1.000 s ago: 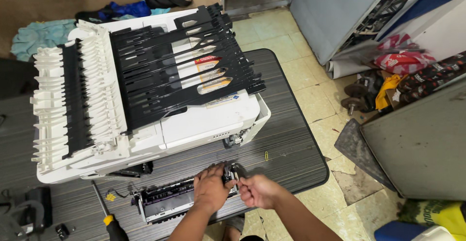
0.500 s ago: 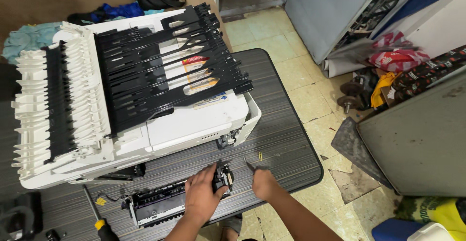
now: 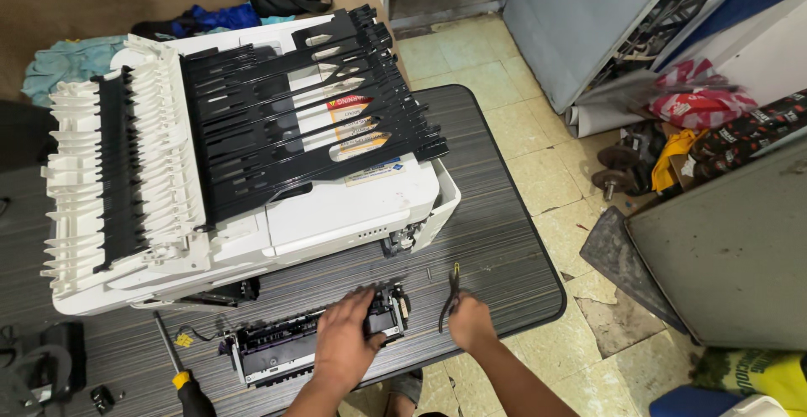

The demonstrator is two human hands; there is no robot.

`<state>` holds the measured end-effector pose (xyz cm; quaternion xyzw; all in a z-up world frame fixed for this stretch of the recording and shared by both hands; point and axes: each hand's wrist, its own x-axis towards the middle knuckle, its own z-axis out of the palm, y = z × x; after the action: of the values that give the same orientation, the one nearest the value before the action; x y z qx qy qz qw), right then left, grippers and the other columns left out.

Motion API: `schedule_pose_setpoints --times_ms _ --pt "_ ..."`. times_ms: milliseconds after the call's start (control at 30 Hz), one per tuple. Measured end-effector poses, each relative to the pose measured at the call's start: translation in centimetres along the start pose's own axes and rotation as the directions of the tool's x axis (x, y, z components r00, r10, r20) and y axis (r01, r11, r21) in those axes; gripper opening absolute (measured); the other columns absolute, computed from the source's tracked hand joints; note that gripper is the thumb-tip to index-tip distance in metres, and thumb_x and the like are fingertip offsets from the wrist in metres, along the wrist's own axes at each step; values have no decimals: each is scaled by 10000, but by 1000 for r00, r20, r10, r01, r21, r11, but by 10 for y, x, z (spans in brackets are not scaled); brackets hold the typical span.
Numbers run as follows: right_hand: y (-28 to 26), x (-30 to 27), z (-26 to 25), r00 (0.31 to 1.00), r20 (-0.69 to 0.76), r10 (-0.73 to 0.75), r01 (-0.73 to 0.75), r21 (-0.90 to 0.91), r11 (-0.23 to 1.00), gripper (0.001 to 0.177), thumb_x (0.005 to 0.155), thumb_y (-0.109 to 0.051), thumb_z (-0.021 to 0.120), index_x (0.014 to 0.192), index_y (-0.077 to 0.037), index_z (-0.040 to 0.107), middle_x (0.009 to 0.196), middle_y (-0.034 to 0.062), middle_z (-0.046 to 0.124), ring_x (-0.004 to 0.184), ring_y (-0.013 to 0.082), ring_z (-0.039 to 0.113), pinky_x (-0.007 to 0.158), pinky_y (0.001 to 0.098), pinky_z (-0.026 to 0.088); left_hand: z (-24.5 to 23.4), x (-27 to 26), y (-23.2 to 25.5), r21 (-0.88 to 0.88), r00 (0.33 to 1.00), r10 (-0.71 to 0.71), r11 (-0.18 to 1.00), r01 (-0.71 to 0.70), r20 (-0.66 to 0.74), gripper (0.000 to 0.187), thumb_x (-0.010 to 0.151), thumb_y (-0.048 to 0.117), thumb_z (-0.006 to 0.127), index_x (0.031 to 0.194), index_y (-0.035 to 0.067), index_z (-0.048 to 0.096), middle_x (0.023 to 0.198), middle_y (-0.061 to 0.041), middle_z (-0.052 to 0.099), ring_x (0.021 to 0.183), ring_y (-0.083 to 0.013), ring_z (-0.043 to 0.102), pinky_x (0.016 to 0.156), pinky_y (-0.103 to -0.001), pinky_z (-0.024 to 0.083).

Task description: The person uses a screwdriver to remove screws from a white printer, then removes the toner cartridge and a long internal roller. The person places the removed parts on the table.

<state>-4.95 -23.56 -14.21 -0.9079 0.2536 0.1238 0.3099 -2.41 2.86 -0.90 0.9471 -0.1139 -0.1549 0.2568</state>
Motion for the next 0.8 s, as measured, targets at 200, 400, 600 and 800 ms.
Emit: schedule_pose_setpoints --times_ms 200,400,600,800 --pt "11 8 8 967 -164 -196 187 -67 980 244 884 -109 556 1080 -18 671 1129 246 663 1123 445 603 983 490 489 -5 -1 -12 22 999 -36 999 36 2 832 750 291 837 1499 204 486 1493 -13 498 1433 -231 382 1196 -410 234" --pt "-13 -7 -13 974 -138 -177 169 -70 983 293 946 -187 561 1176 -37 662 1189 236 630 1115 428 608 987 478 495 1 -1 -25 -21 999 -2 1000 1 -43 724 803 286 791 1475 209 533 1507 -21 514 1427 -220 397 1194 -424 222" --pt "-58 -37 -37 929 -192 -316 314 -42 949 295 859 -193 700 1132 -84 733 1152 147 696 1022 315 675 863 433 536 8 0 -30 -54 999 -23 998 20 -49 656 813 259 776 1439 222 583 1476 -4 535 1426 -219 409 1189 -423 230" --pt "-95 -52 -30 907 86 -412 314 514 798 200 850 -90 796 1034 -18 764 929 102 738 780 129 673 703 263 562 5 -1 -27 -70 998 -28 997 23 -59 633 798 251 786 1406 211 613 1458 12 553 1402 -227 432 1179 -421 245"
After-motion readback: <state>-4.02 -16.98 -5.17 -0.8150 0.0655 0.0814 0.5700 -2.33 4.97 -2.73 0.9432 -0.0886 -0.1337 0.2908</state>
